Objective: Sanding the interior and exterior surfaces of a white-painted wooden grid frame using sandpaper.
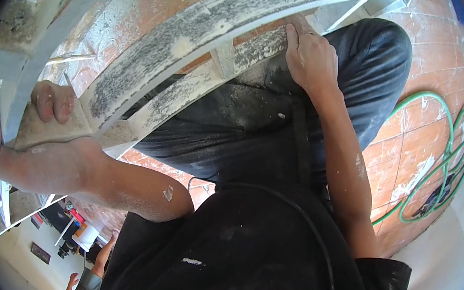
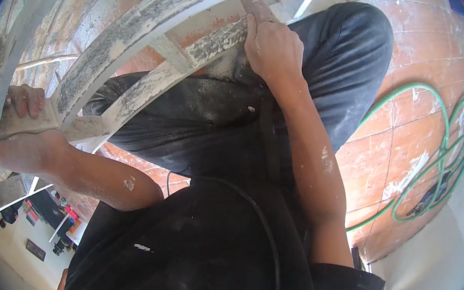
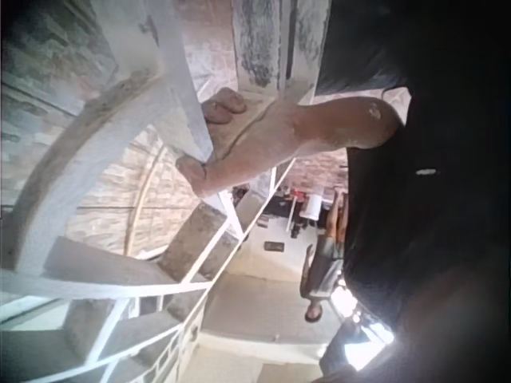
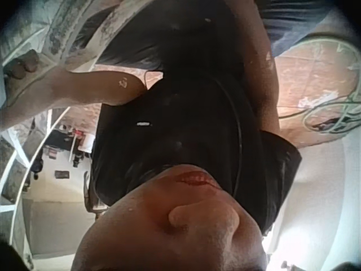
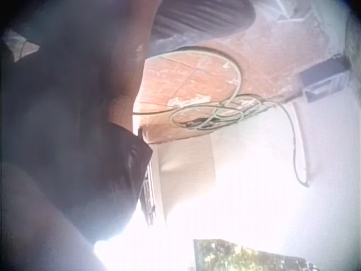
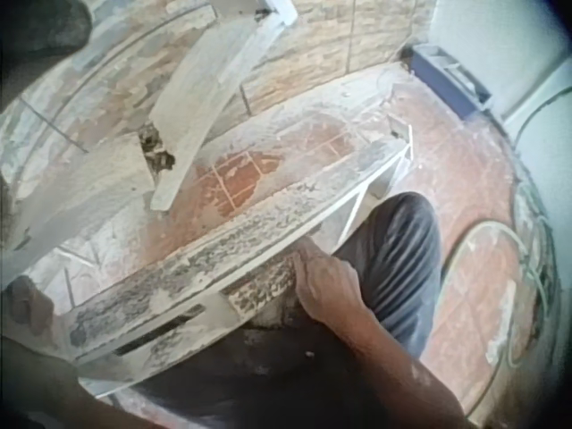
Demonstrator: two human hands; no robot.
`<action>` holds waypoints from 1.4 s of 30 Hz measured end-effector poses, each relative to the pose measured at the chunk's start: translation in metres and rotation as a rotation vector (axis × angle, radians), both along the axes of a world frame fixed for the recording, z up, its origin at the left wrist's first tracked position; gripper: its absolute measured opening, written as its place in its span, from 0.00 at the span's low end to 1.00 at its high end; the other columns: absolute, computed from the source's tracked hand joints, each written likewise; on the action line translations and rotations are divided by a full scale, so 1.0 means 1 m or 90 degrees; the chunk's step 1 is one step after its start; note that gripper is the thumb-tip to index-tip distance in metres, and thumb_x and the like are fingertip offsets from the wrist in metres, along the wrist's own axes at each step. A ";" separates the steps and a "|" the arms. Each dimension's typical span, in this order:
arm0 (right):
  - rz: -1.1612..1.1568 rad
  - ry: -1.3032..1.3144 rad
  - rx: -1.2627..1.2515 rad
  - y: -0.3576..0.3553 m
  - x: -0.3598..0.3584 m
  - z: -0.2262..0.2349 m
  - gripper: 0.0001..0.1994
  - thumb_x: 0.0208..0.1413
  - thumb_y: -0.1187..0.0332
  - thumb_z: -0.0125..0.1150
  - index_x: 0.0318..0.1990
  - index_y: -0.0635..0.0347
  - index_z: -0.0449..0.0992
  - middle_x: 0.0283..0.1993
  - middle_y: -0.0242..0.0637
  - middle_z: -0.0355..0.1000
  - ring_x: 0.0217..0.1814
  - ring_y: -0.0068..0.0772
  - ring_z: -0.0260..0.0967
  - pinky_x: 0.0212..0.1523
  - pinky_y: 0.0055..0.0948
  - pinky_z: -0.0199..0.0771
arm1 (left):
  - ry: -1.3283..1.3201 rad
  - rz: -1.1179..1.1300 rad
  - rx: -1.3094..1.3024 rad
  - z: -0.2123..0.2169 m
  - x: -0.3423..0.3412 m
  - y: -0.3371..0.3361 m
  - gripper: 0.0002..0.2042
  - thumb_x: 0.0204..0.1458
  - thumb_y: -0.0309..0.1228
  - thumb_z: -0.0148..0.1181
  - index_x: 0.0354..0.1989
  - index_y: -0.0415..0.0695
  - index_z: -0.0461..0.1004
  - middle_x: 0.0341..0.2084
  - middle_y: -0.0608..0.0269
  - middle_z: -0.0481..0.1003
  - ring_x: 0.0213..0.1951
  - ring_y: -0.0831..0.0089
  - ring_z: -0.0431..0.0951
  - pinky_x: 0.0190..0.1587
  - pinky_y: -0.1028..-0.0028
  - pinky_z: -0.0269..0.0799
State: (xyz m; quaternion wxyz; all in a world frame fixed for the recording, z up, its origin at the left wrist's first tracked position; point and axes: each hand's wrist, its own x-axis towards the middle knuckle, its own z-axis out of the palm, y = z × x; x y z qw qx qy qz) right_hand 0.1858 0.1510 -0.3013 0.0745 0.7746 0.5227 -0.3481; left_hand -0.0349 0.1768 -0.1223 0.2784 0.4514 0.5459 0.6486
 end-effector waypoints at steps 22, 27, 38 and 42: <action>-0.031 0.057 0.432 -0.075 -0.021 -0.009 0.19 0.61 0.64 0.41 0.60 0.53 0.58 0.53 0.40 0.70 0.31 0.51 0.74 0.29 0.42 0.75 | 0.019 0.013 0.015 0.001 0.003 -0.005 0.20 0.45 0.45 0.42 0.26 0.36 0.64 0.14 0.61 0.53 0.18 0.74 0.53 0.19 0.77 0.47; -0.057 0.062 0.529 -0.042 -0.012 -0.015 0.19 0.60 0.65 0.43 0.58 0.56 0.61 0.47 0.39 0.73 0.27 0.49 0.74 0.26 0.44 0.74 | 0.064 0.032 0.025 0.003 0.005 -0.012 0.20 0.46 0.45 0.41 0.23 0.37 0.64 0.13 0.60 0.54 0.17 0.74 0.53 0.19 0.77 0.47; -0.039 0.087 0.442 -0.054 -0.032 -0.017 0.22 0.61 0.63 0.44 0.61 0.57 0.60 0.57 0.43 0.68 0.21 0.48 0.73 0.20 0.40 0.73 | -0.018 0.042 0.023 0.000 0.007 -0.011 0.19 0.46 0.46 0.45 0.22 0.39 0.63 0.12 0.62 0.54 0.15 0.76 0.53 0.18 0.78 0.47; -0.032 0.090 0.533 -0.052 -0.029 -0.020 0.22 0.59 0.65 0.48 0.61 0.51 0.61 0.53 0.42 0.70 0.26 0.48 0.74 0.24 0.40 0.74 | 0.011 0.049 0.029 0.000 0.011 -0.011 0.19 0.45 0.46 0.46 0.23 0.39 0.63 0.12 0.62 0.53 0.15 0.76 0.54 0.18 0.79 0.47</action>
